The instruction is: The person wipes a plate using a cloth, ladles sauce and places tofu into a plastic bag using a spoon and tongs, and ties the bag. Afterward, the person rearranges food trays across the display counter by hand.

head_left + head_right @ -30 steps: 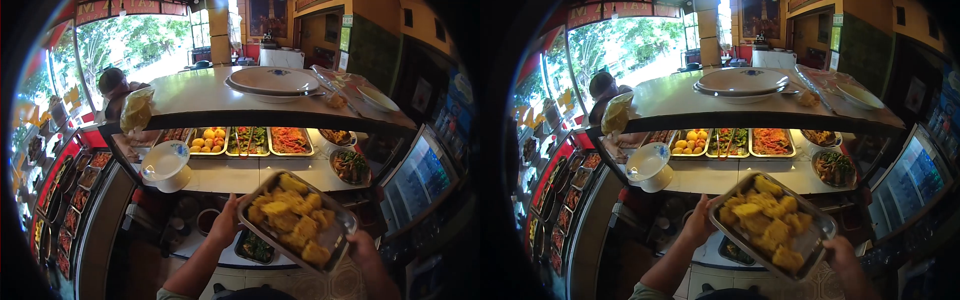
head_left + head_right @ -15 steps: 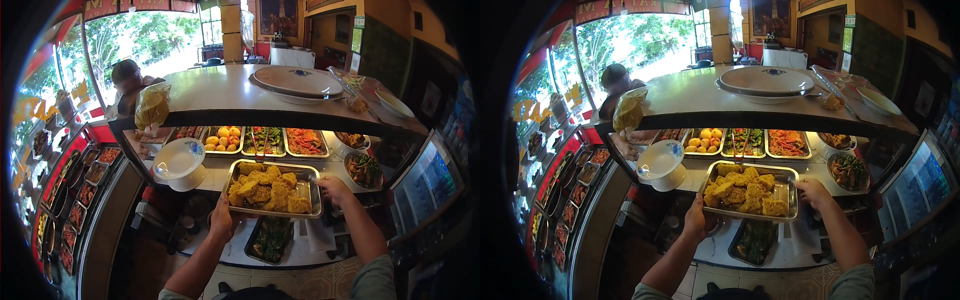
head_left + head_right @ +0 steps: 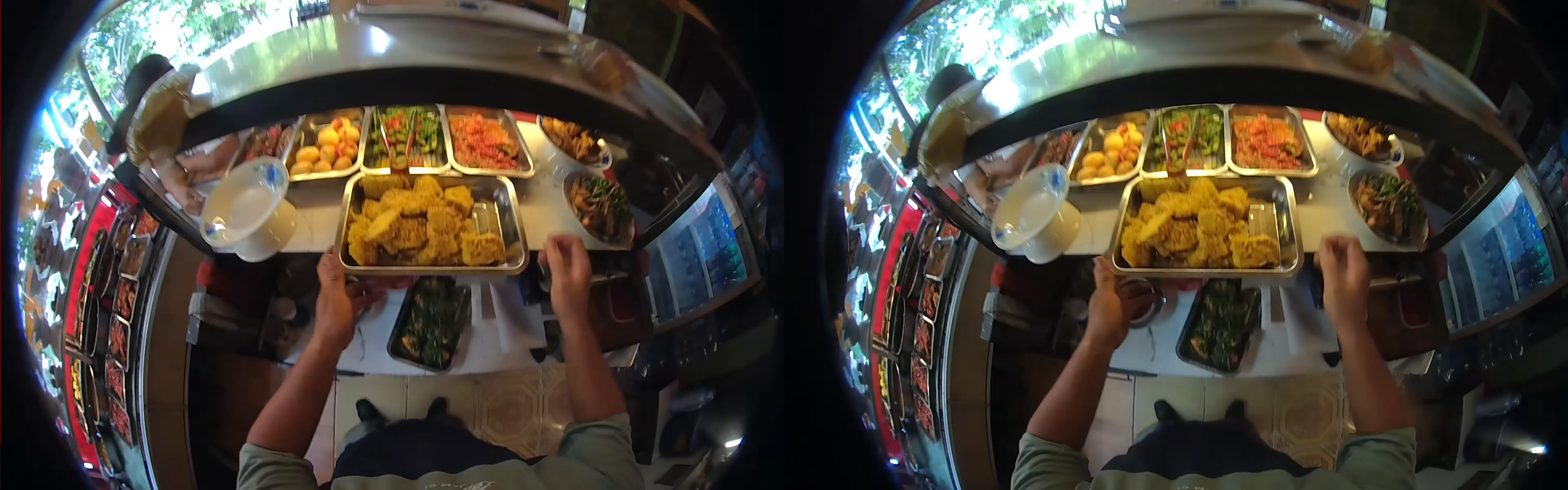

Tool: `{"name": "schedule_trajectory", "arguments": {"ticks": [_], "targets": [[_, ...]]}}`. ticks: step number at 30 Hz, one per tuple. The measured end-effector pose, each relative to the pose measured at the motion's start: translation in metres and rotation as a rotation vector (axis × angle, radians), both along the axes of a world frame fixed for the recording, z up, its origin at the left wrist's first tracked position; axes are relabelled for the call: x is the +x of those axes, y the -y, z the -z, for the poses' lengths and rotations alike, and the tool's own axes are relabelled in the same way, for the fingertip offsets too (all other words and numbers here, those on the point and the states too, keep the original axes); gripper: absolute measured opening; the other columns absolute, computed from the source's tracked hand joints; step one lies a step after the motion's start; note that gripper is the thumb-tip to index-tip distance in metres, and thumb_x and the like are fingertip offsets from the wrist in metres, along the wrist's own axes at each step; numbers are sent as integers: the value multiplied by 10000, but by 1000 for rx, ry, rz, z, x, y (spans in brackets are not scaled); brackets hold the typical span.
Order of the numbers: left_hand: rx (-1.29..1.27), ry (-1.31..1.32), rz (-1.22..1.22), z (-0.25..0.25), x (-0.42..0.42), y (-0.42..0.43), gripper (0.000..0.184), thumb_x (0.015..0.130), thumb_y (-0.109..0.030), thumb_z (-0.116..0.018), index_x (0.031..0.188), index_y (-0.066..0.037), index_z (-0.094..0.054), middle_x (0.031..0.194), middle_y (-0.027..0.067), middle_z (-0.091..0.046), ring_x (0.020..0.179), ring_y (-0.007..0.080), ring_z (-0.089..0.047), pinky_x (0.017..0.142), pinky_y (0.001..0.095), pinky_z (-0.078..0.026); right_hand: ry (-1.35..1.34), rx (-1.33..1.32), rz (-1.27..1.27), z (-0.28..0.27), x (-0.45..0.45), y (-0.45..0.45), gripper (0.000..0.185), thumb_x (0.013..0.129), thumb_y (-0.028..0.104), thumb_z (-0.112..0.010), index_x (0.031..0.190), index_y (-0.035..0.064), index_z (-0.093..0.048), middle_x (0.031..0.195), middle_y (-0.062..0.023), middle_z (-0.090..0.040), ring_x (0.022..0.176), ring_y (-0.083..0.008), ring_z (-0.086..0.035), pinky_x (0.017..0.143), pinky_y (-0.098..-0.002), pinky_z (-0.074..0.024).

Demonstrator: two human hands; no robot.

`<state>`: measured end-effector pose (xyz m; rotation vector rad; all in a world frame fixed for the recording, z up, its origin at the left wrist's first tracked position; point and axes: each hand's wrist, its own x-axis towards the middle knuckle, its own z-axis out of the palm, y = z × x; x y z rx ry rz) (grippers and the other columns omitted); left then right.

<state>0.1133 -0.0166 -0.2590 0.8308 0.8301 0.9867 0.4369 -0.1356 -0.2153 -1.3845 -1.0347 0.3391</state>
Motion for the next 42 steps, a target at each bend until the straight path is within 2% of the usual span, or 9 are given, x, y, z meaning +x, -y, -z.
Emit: {"name": "schedule_trajectory", "arguments": {"ticks": [5, 10, 15, 17, 20, 34, 36, 38, 42], "targets": [[-127, -235, -87, 50, -81, 37, 676, 947, -630, -340, 1385, -117, -358, 848, 54, -501, 648, 117, -494, 552, 249, -405, -520, -574, -346, 196, -48, 84, 291, 863, 119, -628, 1118, 16, -532, 869, -38, -566, 794, -117, -554, 699, -273, -476], [-431, -719, 81, 150, -191, 140, 575, 956, -558, -411, 1109, -40, -611, 578, 46, -499, 521, 115, -480, 456, 261, -351, -233, -637, -143, 420, -70, 80, 368, 872, 107, -600, 1216, 31, -491, 919, -78, -581, 765, -138, -583, 642, -283, -489], [-67, -1771, 495, 238, -330, 338, 556, 827, -522, -655, 1034, -5, -655, 782, 147, -683, 639, 205, -668, 636, 311, -538, -507, -841, -223, 429, -70, 45, 264, 889, 133, -608, 1102, 38, -484, 890, -60, -552, 697, -124, -542, 567, -297, -473], [-819, -1399, 320, 215, -333, 377, 502, 863, -458, -646, 1071, -1, -632, 830, 149, -680, 582, 212, -644, 553, 337, -537, -389, -799, -166, 474, -62, 46, 173, 896, 135, -610, 987, 64, -481, 823, -25, -514, 671, -116, -516, 531, -301, -453], [-1034, -1152, -123, 190, -310, 413, 468, 906, -394, -612, 1130, 16, -590, 864, 145, -672, 532, 217, -617, 474, 356, -518, -649, -914, -195, 416, -66, 42, 137, 880, 112, -615, 943, 83, -497, 803, -13, -512, 670, -110, -507, 520, -302, -441], [-892, -948, -263, 225, -364, 463, 539, 943, -490, -500, 1175, -3, -516, 974, 147, -666, 717, 246, -664, 577, 366, -535, -963, -796, -284, 376, -127, 101, 193, 763, -40, -572, 849, 126, -525, 784, -7, -543, 678, -131, -535, 509, -276, -414], [-494, -1086, -123, 231, -392, 473, 546, 942, -501, -498, 1181, -10, -514, 982, 144, -665, 714, 230, -653, 576, 353, -524, -1002, -787, -267, 372, -138, 124, 202, 761, -43, -582, 852, 128, -525, 788, -9, -552, 686, -133, -546, 518, -278, -421], [-752, -912, -296, 231, -400, 444, 521, 936, -473, -530, 1167, -6, -539, 979, 133, -666, 695, 199, -637, 569, 336, -510, -965, -817, -243, 371, -149, 147, 221, 763, -40, -589, 902, 127, -549, 775, 0, -543, 684, -132, -545, 530, -282, -424], [-403, -960, -133, 277, -422, 398, 411, 950, -332, -555, 1201, -8, -575, 1066, 148, -661, 946, 235, -641, 815, 345, -512, -767, -931, -202, 337, -190, 189, 307, 777, -47, -564, 1038, 114, -564, 842, -13, -569, 723, -127, -560, 559, -275, -438]]}}
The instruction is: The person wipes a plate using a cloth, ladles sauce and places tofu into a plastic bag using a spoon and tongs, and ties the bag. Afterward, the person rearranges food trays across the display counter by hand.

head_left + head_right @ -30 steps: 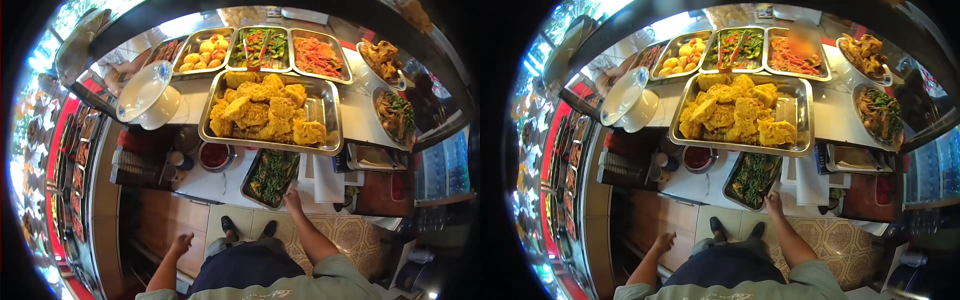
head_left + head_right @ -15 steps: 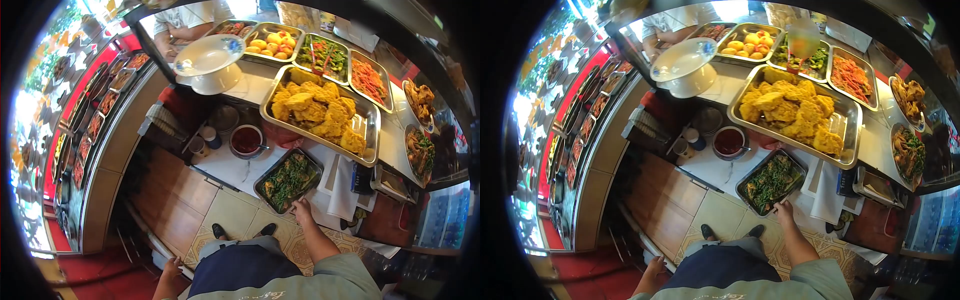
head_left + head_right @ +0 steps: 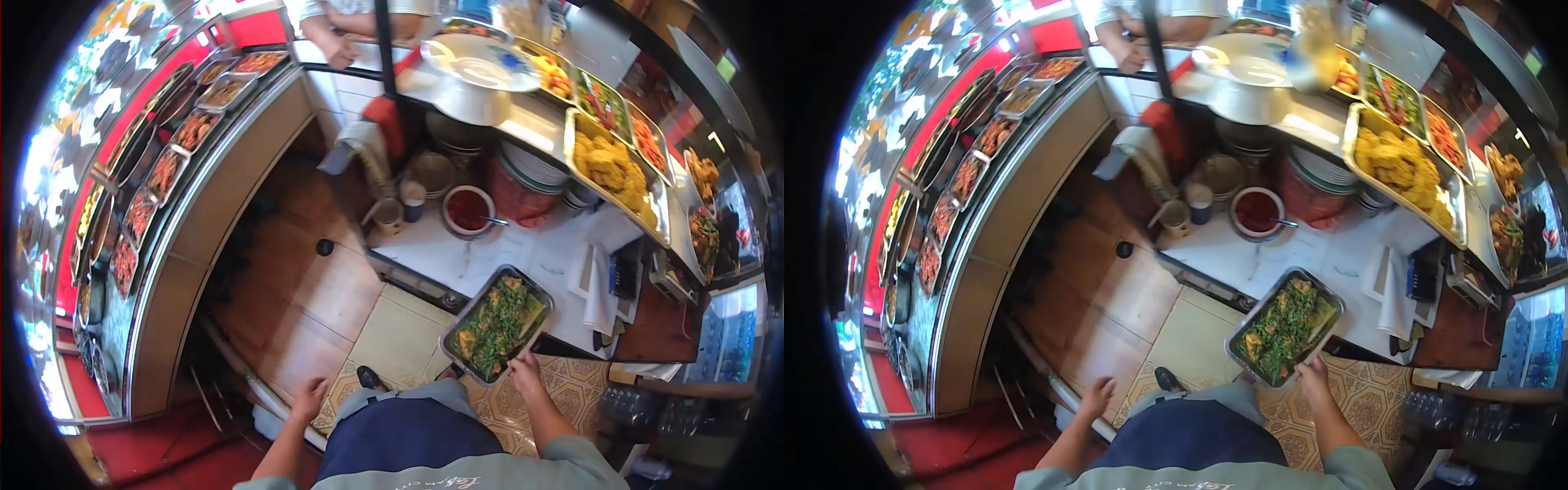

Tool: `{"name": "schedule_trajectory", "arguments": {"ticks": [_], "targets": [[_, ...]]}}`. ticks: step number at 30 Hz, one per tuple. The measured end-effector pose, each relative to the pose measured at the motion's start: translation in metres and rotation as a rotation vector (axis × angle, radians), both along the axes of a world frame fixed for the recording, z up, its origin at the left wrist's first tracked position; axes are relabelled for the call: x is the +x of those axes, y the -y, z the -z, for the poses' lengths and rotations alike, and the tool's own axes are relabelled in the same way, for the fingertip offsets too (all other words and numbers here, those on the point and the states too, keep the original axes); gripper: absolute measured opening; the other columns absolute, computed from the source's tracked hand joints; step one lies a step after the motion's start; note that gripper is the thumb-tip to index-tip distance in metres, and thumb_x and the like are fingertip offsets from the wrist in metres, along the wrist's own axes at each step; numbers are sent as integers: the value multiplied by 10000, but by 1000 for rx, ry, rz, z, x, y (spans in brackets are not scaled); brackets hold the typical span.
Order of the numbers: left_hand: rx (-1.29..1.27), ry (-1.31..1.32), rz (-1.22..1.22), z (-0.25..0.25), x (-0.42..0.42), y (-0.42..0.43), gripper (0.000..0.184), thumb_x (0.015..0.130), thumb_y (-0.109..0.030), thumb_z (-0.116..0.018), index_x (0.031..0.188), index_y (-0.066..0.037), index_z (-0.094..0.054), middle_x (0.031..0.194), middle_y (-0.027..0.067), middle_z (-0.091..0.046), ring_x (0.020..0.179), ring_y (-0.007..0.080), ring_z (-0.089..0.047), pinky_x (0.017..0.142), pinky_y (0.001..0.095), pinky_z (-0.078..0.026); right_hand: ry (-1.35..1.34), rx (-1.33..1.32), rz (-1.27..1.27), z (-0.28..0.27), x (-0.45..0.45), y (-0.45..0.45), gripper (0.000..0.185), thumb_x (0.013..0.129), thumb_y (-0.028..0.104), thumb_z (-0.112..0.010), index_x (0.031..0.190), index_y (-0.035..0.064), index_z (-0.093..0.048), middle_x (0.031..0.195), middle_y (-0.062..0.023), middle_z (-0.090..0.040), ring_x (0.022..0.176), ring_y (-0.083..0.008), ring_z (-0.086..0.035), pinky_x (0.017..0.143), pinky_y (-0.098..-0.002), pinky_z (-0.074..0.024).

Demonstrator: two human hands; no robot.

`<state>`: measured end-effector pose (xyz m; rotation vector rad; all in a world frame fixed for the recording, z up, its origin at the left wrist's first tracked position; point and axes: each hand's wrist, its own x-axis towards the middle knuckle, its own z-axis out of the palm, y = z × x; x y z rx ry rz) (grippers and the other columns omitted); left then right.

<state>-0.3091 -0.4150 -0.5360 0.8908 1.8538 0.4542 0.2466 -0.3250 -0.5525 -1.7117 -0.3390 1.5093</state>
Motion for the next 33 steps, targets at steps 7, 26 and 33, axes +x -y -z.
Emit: {"name": "schedule_trajectory", "arguments": {"ticks": [7, 26, 33], "targets": [[187, 466, 352, -24, 69, -105, 601, 959, -488, -476, 1390, -72, -442, 1359, 167, -508, 1217, 236, -505, 1028, 333, -379, -94, 20, -167, -76, -134, 24, 387, 779, -117, -511, 1134, 34, -540, 1005, -76, -617, 859, -197, -630, 649, -323, -533], [749, 975, -963, -161, -184, -57, 349, 1022, -204, -409, 1333, -64, -483, 1159, 47, -619, 1023, 141, -601, 883, 295, -509, -212, 352, -1281, -184, -525, -151, 215, 823, 88, -612, 1013, 51, -517, 896, -19, -582, 767, -107, -578, 666, -267, -499], [961, 870, -1030, -194, -260, -96, 342, 1031, -201, -365, 1325, -54, -459, 1172, 76, -610, 1023, 179, -617, 874, 323, -527, -541, 410, -1389, -187, -624, -197, 589, 842, 49, -574, 1337, 129, -264, 1261, -103, -451, 997, -178, -551, 771, -311, -513]]}}
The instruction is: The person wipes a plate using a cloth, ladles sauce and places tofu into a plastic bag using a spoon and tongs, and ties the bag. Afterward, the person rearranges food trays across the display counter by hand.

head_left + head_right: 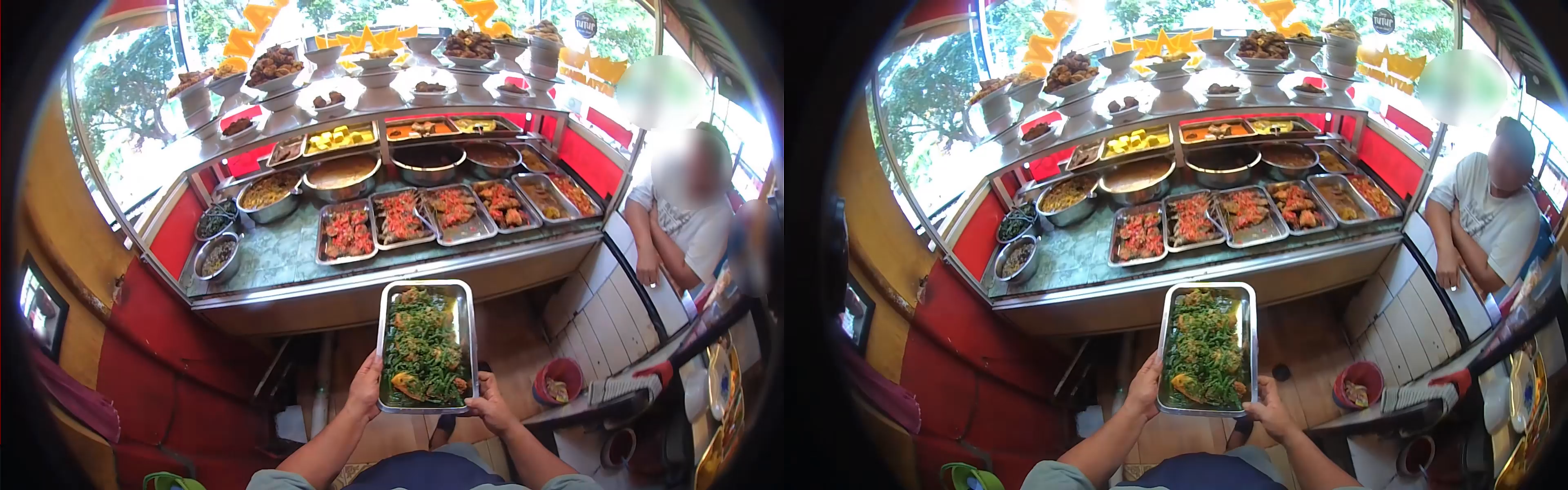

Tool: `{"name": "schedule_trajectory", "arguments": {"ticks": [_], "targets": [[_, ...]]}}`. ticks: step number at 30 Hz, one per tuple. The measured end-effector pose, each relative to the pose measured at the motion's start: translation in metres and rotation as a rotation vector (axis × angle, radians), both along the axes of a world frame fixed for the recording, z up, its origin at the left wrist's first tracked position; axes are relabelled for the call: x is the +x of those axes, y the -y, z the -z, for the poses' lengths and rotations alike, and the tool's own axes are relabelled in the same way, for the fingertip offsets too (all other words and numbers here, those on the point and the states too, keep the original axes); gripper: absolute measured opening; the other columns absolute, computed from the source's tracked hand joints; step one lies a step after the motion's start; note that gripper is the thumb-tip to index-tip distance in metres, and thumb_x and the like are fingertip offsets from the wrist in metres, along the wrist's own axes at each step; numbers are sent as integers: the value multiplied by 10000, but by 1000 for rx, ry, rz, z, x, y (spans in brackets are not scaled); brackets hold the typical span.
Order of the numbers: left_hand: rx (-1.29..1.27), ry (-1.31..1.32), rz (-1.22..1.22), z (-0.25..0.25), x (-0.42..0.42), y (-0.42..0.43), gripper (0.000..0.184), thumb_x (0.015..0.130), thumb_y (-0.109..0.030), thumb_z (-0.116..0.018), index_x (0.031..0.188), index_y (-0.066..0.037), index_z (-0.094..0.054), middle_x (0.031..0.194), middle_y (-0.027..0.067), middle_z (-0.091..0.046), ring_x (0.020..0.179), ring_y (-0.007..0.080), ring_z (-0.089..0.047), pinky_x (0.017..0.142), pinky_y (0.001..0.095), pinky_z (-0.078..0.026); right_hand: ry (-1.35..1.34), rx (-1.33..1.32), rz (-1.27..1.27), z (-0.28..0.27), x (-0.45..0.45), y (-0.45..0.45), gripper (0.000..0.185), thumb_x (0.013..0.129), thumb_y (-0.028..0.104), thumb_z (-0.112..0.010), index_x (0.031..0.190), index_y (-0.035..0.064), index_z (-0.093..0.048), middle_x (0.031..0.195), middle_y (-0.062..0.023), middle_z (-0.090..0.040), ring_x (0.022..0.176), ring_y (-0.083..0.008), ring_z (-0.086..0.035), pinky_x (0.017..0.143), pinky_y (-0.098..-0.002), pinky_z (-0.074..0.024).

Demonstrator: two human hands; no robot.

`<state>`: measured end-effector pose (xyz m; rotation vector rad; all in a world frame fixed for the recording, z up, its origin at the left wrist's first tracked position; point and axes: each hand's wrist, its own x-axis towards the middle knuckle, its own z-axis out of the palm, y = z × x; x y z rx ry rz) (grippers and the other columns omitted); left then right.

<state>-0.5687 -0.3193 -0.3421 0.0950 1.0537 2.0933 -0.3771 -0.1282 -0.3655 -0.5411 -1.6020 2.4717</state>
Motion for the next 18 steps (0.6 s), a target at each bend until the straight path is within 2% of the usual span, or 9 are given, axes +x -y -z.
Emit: {"name": "schedule_trajectory", "arguments": {"ticks": [3, 5, 7, 8, 10, 11, 13, 15, 18], "targets": [[1, -24, -58, -4, -30, -28, 343, 1030, -209, -371, 1322, -55, -464, 1171, 77, -610, 1021, 179, -616, 873, 329, -528, 28, -5, -35, -5, -37, -31, 576, 873, 40, -549, 1356, 127, -248, 1277, -116, -450, 1050, -211, -546, 773, -361, -546], [-39, -41, -95, -2, -44, -46, 350, 1031, -213, -373, 1325, -49, -467, 1172, 75, -609, 1031, 175, -609, 878, 317, -517, 37, -44, -67, -30, -52, -48, 591, 911, 47, -498, 1407, 157, -195, 1289, -125, -436, 1041, -244, -578, 772, -420, -580], [-40, -44, -125, -5, -57, -70, 351, 1032, -214, -374, 1323, -44, -470, 1170, 72, -610, 1033, 169, -605, 878, 307, -509, 94, -133, -90, -40, -66, -69, 612, 929, 53, -456, 1441, 205, -157, 1263, -139, -473, 934, -283, -646, 721, -461, -605], [-38, -43, -148, -5, -60, -81, 352, 1032, -215, -375, 1321, -39, -473, 1169, 70, -610, 1035, 162, -602, 879, 297, -502, 103, -136, -100, -44, -71, -78, 612, 929, 53, -456, 1441, 205, -157, 1263, -139, -473, 934, -283, -646, 721, -461, -605], [-37, -35, -159, -13, -70, -105, 355, 1032, -214, -379, 1325, -35, -470, 1170, 66, -609, 1036, 152, -597, 879, 290, -495, 89, -257, -59, -51, -83, -97, 628, 934, 39, -420, 1462, 237, -143, 1220, -152, -522, 767, -302, -682, 658, -439, -614], [-34, -35, -156, -13, -74, -114, 358, 1031, -213, -382, 1329, -31, -466, 1172, 62, -608, 1037, 143, -592, 878, 282, -489, 97, -256, -77, -54, -87, -102, 628, 934, 39, -420, 1462, 237, -143, 1220, -152, -522, 767, -302, -682, 658, -439, -614], [-39, -26, -131, -5, -88, -132, 379, 1027, -216, -408, 1358, -37, -455, 1192, 50, -594, 1070, 119, -555, 925, 269, -442, 108, -262, 91, -62, -95, -110, 613, 912, 22, -427, 1452, 216, -212, 1131, -140, -596, 709, -303, -686, 623, -430, -616], [-67, -81, -132, 2, -99, -153, 386, 1030, -217, -384, 1366, -33, -430, 1228, 75, -577, 1093, 152, -561, 938, 295, -455, 120, -239, 130, -74, -100, -118, 610, 906, 14, -418, 1451, 212, -227, 1129, -141, -601, 692, -290, -686, 583, -410, -612], [-39, -129, -42, 4, -116, -181, 401, 1030, -231, -397, 1376, -30, -423, 1263, 69, -554, 1142, 139, -518, 985, 276, -399, 161, -169, 313, -97, -110, -125, 632, 887, 8, -420, 1459, 202, -237, 1114, -133, -606, 595, -250, -668, 512, -372, -600]]}}
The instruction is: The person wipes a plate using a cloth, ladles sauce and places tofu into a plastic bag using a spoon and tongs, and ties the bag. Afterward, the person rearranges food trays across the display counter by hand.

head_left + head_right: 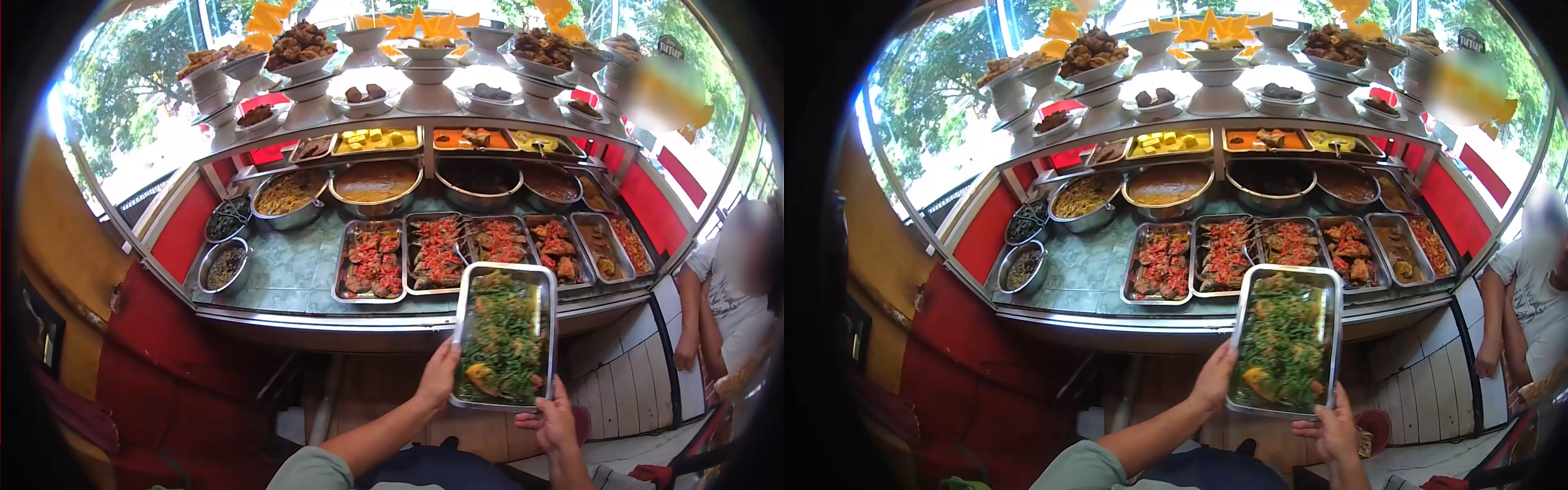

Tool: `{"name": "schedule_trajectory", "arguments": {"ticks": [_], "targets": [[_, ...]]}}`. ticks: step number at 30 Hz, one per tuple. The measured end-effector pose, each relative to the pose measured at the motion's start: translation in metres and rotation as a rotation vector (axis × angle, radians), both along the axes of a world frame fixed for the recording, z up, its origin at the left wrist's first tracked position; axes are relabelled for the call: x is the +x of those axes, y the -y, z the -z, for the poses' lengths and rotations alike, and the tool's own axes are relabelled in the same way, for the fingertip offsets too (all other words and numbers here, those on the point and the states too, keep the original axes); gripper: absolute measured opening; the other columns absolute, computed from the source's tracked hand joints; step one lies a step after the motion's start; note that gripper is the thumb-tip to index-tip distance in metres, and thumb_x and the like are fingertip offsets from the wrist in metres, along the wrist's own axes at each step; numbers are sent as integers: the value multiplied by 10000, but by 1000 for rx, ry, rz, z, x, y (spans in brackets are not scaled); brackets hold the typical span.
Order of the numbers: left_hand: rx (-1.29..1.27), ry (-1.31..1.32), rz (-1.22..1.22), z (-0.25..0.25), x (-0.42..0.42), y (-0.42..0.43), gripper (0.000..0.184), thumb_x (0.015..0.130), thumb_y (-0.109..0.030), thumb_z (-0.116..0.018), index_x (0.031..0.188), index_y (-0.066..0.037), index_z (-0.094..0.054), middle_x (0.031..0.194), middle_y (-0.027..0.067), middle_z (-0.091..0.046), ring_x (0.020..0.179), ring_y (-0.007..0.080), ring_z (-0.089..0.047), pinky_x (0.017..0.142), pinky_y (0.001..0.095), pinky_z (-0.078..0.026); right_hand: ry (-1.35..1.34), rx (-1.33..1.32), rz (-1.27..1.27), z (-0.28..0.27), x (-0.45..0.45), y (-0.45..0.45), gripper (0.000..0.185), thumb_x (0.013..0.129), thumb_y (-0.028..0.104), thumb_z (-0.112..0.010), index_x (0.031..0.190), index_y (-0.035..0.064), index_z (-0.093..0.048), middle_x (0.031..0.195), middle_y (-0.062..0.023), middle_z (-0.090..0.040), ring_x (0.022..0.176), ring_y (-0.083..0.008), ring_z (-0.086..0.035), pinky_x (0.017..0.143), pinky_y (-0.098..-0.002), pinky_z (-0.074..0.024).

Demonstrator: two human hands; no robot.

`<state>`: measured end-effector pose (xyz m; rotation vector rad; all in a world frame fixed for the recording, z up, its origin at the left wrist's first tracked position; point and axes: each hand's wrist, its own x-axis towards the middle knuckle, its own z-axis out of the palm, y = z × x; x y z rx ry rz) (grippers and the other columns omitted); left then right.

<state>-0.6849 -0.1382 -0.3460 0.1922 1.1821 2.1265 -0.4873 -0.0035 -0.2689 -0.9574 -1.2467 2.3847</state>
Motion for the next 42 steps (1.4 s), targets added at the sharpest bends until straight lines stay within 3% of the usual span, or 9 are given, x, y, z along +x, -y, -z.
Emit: {"name": "schedule_trajectory", "arguments": {"ticks": [4, 8, 11, 15, 20, 27, 32, 38, 42], "targets": [[26, -31, 125, -12, -27, -25, 411, 1030, -220, -396, 1391, -22, -391, 1281, 69, -537, 1154, 140, -505, 998, 267, -383, 5, 25, 165, -10, -9, -7, 612, 882, 2, -391, 1455, 160, -240, 1097, -137, -614, 552, -235, -660, 486, -348, -598], [-12, 328, -94, 9, -102, -18, 676, 942, -386, -557, 1419, -27, -240, 1367, 162, -414, 1231, 320, -423, 1044, 437, -367, -27, 42, 284, -16, -15, -4, 598, 877, -3, -390, 1443, 131, -255, 1085, -158, -623, 589, -241, -680, 498, -341, -613], [48, 510, -180, 56, -157, -14, 636, 949, -360, -547, 1379, -12, -231, 1373, 219, -379, 1266, 363, -405, 1056, 458, -370, -27, 58, 356, -8, -17, -3, 597, 879, -3, -389, 1446, 130, -255, 1068, -159, -626, 585, -237, -679, 497, -339, -613], [118, 620, -172, 51, -184, -13, 748, 961, -333, -538, 1447, 19, -92, 1449, 309, -235, 1277, 396, -407, 1063, 448, -391, -27, 34, 432, 4, -19, 5, 598, 882, -2, -387, 1449, 132, -253, 1081, -161, -620, 588, -237, -679, 501, -343, -614], [51, 603, -213, 51, -187, -21, 664, 975, -257, -505, 1389, 92, -120, 1397, 364, -251, 1206, 417, -473, 1021, 450, -451, -50, 2, 452, 11, -19, 11, 602, 882, -10, -381, 1452, 134, -252, 1139, -163, -594, 596, -238, -680, 509, -350, -616], [-8, 504, -278, 66, -186, -18, 423, 974, -199, -467, 1198, 129, -322, 1208, 314, -435, 1068, 400, -575, 920, 439, -534, -82, -34, 462, 20, -7, 14, 595, 888, -16, -377, 1447, 146, -256, 1111, -148, -597, 596, -242, -680, 509, -361, -614], [-19, 455, -290, 74, -181, -11, 325, 972, -213, -479, 1155, 43, -397, 1106, 251, -515, 1017, 339, -604, 889, 384, -549, -108, -56, 447, 25, 9, 8, 596, 886, -26, -375, 1442, 151, -257, 1101, -151, -601, 593, -244, -678, 515, -371, -613], [-68, 485, -308, 52, -146, -18, 519, 936, -346, -542, 1244, 22, -344, 1231, 237, -480, 1121, 346, -548, 976, 424, -481, -114, -74, 459, 25, 31, -5, 598, 888, -25, -375, 1444, 154, -249, 1049, -152, -622, 592, -249, -677, 515, -380, -612], [-85, 581, 78, 50, -94, -73, 713, 905, -388, -576, 1377, 26, -239, 1333, 239, -435, 1214, 358, -483, 1033, 469, -421, -114, -69, 477, 26, 51, -13, 604, 885, -22, -377, 1448, 148, -241, 1034, -157, -627, 593, -248, -677, 516, -385, -613]]}}
